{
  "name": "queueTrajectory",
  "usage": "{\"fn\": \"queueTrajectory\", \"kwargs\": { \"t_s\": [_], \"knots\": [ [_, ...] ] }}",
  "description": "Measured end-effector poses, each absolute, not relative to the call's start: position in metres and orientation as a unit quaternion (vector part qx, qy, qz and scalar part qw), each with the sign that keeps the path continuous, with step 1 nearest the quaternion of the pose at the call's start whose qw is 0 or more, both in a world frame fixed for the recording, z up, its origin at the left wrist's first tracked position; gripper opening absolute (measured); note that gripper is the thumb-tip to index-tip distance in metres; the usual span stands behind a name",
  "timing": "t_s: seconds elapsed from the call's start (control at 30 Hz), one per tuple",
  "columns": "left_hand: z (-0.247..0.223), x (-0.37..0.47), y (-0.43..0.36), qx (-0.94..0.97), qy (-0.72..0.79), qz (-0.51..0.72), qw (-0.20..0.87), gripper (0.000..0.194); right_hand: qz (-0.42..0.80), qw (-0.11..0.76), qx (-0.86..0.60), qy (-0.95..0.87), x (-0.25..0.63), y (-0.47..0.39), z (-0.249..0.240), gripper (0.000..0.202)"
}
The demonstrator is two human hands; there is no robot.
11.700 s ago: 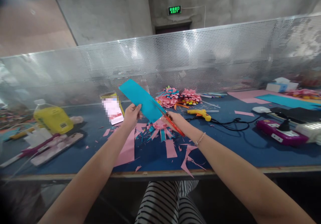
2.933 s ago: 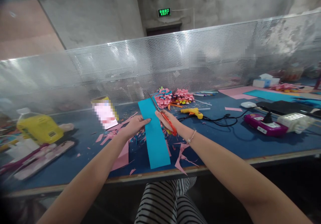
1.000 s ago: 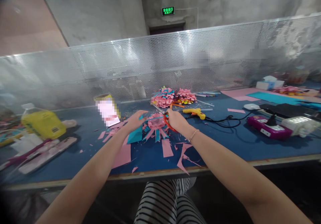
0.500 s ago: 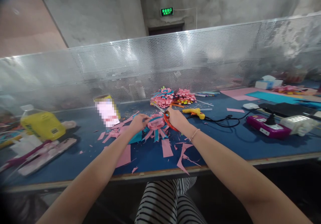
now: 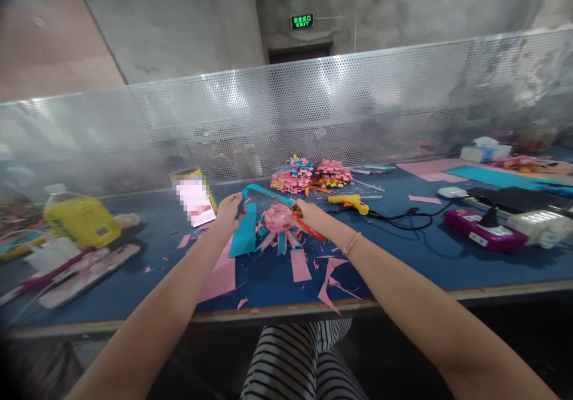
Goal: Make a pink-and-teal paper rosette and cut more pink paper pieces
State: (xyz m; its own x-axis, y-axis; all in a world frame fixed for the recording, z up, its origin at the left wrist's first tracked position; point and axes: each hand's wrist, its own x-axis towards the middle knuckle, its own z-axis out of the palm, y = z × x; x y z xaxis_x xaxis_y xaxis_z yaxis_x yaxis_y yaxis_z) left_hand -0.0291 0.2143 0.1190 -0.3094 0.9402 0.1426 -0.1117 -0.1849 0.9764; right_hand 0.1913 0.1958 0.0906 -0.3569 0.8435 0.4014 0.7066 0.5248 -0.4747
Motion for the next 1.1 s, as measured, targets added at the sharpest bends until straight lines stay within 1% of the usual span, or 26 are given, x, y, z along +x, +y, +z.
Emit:
{"fn": "queueTrajectory", "kwargs": {
  "t_s": [0.07, 0.13, 0.3, 0.37, 0.47, 0.53, 0.6, 0.73, 0.87, 0.97, 1.1],
  "knots": [
    [0.124, -0.030, 0.214, 0.352, 0.457, 0.672, 0.465, 0.009, 0.113, 0.294, -0.459, -0.831, 0.192, 0.193, 0.092, 0.028],
    [0.127, -0.032, 0.215, 0.308, 0.435, 0.685, 0.496, 0.015, 0.120, 0.282, -0.419, -0.855, 0.194, 0.188, 0.096, 0.027],
    [0.127, -0.034, 0.216, 0.299, 0.431, 0.689, 0.500, 0.026, 0.126, 0.209, -0.312, -0.918, 0.200, 0.176, 0.108, 0.030],
    [0.127, -0.033, 0.215, 0.307, 0.433, 0.684, 0.500, 0.026, 0.125, 0.193, -0.308, -0.923, 0.201, 0.174, 0.110, 0.030],
    [0.127, -0.030, 0.212, 0.323, 0.438, 0.666, 0.510, 0.023, 0.124, 0.197, -0.316, -0.920, 0.201, 0.175, 0.109, 0.030],
    [0.127, -0.028, 0.210, 0.325, 0.443, 0.654, 0.520, 0.023, 0.118, 0.218, -0.322, -0.914, 0.201, 0.176, 0.109, 0.028],
    [0.128, -0.026, 0.208, 0.324, 0.444, 0.644, 0.532, 0.024, 0.094, 0.262, -0.338, -0.899, 0.201, 0.178, 0.110, 0.026],
    [0.130, -0.025, 0.207, 0.326, 0.429, 0.620, 0.571, 0.019, -0.015, 0.357, -0.405, -0.842, 0.203, 0.183, 0.112, 0.022],
    [0.132, -0.024, 0.204, 0.320, 0.429, 0.601, 0.594, 0.018, -0.096, 0.367, -0.468, -0.798, 0.209, 0.190, 0.111, 0.025],
    [0.133, -0.023, 0.203, 0.311, 0.440, 0.596, 0.596, 0.018, -0.099, 0.384, -0.499, -0.771, 0.213, 0.196, 0.111, 0.027],
    [0.134, -0.023, 0.202, 0.292, 0.426, 0.584, 0.626, 0.017, -0.065, 0.473, -0.508, -0.717, 0.221, 0.202, 0.114, 0.029]
  ]
}}
